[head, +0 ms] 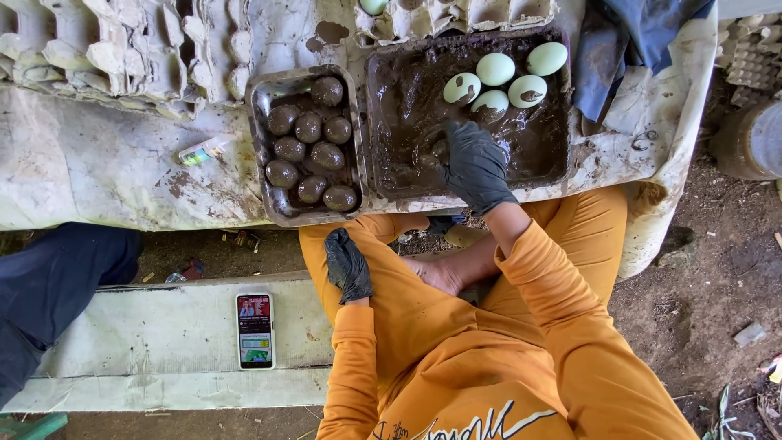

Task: The person is manually coating duck eggs with a thick mud mixture and then placing them into a tray for storage or further processing.

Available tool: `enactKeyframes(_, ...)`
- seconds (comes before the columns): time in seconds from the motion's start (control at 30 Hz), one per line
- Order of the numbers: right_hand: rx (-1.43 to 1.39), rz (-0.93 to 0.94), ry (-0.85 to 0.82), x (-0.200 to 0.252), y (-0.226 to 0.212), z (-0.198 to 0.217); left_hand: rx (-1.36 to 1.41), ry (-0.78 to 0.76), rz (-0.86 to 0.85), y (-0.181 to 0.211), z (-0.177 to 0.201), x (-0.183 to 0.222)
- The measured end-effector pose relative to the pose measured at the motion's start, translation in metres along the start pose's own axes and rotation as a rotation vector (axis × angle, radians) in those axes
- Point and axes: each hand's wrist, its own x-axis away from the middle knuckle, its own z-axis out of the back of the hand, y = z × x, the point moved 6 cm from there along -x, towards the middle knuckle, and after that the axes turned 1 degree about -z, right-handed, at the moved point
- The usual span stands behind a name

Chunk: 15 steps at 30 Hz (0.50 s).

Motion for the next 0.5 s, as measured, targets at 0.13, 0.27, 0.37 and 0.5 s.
enactKeyframes(0.13, 0.008, 0.000, 0.032, 0.007, -0.025, 0.021, 0.031, 0.001, 0.033, 0.010, 0.007, -0.006)
enactKeyframes(0.27, -0.099, 0.207, 0.003, 0.011, -0.059, 0.081, -0.069, -0.001, 0.025, 0.015, 0.009, -0.008)
enactKeyframes(0.37, 0.017, 0.065, 0.021, 0.016, -0.045, 0.082, -0.079, 0.015, -0.012, 0.020, 0.015, -0.010)
enactKeyframes(0.5, 0.076, 0.072, -0.027, 0.008, -0.003, -0.014, -0.105, 0.030, -0.004, 0.017, 0.012, -0.010)
